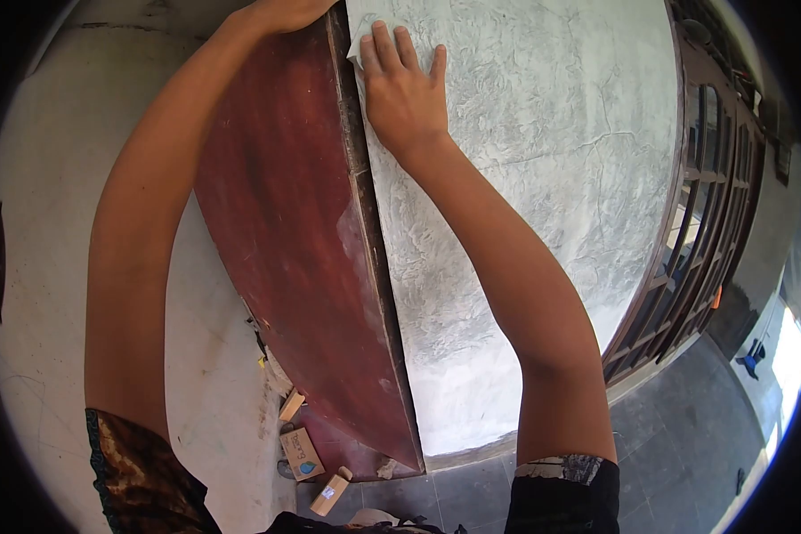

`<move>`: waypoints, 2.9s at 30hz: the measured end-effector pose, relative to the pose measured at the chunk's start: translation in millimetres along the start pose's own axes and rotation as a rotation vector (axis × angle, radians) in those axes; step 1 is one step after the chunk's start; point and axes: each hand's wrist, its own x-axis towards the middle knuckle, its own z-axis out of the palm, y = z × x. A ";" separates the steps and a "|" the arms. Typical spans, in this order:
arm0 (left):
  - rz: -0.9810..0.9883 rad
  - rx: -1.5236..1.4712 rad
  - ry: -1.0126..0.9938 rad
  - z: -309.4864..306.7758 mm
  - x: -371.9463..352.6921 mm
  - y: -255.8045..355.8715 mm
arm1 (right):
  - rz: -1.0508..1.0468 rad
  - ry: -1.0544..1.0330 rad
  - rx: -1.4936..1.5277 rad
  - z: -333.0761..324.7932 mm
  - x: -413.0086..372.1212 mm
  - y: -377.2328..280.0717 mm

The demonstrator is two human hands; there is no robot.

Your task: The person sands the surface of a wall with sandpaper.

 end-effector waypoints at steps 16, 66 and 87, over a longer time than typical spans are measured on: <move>0.032 0.005 0.015 -1.7 -1.1 -1.8 | 0.002 0.011 0.006 3.3 43.3 8.3; 0.050 0.001 0.041 4.6 2.2 -5.2 | -0.078 -0.084 0.022 -10.9 -23.2 -0.9; 0.056 -0.052 0.088 5.0 -1.2 -3.4 | -0.022 0.019 0.101 3.4 -10.4 -10.4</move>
